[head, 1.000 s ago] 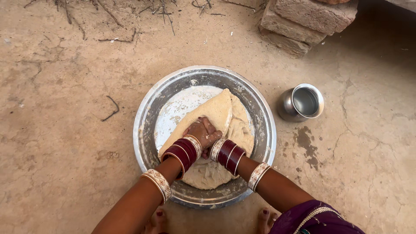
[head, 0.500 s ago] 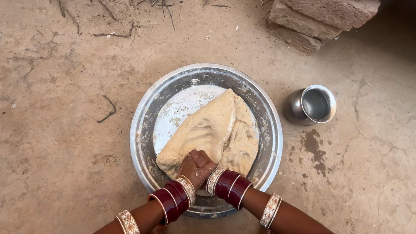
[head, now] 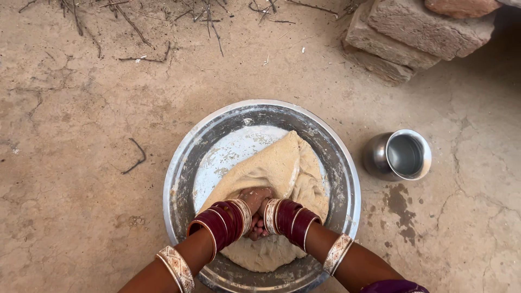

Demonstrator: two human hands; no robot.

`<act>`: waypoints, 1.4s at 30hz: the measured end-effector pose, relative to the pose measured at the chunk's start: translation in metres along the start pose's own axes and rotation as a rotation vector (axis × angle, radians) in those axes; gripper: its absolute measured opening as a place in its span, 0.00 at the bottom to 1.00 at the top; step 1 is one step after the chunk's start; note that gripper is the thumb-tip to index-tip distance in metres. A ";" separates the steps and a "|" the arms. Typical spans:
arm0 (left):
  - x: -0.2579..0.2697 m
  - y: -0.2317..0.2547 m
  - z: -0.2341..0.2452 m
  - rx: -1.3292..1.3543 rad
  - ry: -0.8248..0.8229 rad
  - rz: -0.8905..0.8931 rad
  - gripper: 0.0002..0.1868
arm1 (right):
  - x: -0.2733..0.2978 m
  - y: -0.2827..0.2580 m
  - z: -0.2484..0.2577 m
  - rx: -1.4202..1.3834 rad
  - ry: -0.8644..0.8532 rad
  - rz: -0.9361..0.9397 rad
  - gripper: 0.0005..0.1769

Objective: The person kneads, presses, and folds dough in a metal bowl using both hands.

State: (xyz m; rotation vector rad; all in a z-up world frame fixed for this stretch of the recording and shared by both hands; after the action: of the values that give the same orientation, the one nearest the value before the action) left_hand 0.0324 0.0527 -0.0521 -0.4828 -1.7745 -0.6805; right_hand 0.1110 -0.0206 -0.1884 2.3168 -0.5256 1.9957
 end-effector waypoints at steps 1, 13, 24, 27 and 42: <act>0.004 0.000 0.000 0.032 0.033 0.028 0.31 | -0.004 0.002 0.003 -0.006 0.003 0.008 0.25; 0.051 -0.014 -0.025 -1.096 0.315 -1.006 0.23 | 0.082 -0.025 -0.078 -0.276 -0.360 0.994 0.33; 0.010 0.003 -0.076 -0.877 0.088 -1.004 0.20 | 0.043 0.030 0.014 -0.187 -0.162 0.765 0.25; -0.010 0.010 -0.071 -0.867 0.082 -1.022 0.19 | 0.021 0.062 0.030 -0.162 -0.161 0.529 0.23; -0.010 0.048 -0.077 -0.080 -0.034 -0.245 0.18 | -0.024 0.042 0.107 -0.555 -0.108 0.266 0.16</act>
State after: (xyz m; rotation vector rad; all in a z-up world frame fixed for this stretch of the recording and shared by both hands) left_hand 0.1210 0.0374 -0.0355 -0.3343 -1.8612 -0.9212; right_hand 0.1989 -0.0810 -0.2379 2.0851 -1.2662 1.5365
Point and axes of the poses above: each hand's wrist, its own x-axis away from the middle knuckle, its own z-axis out of the back of the hand, y = z × x, the point moved 8 cm from there along -x, towards the middle knuckle, and after that the axes turned 1 degree about -y, right-handed, at the moved point
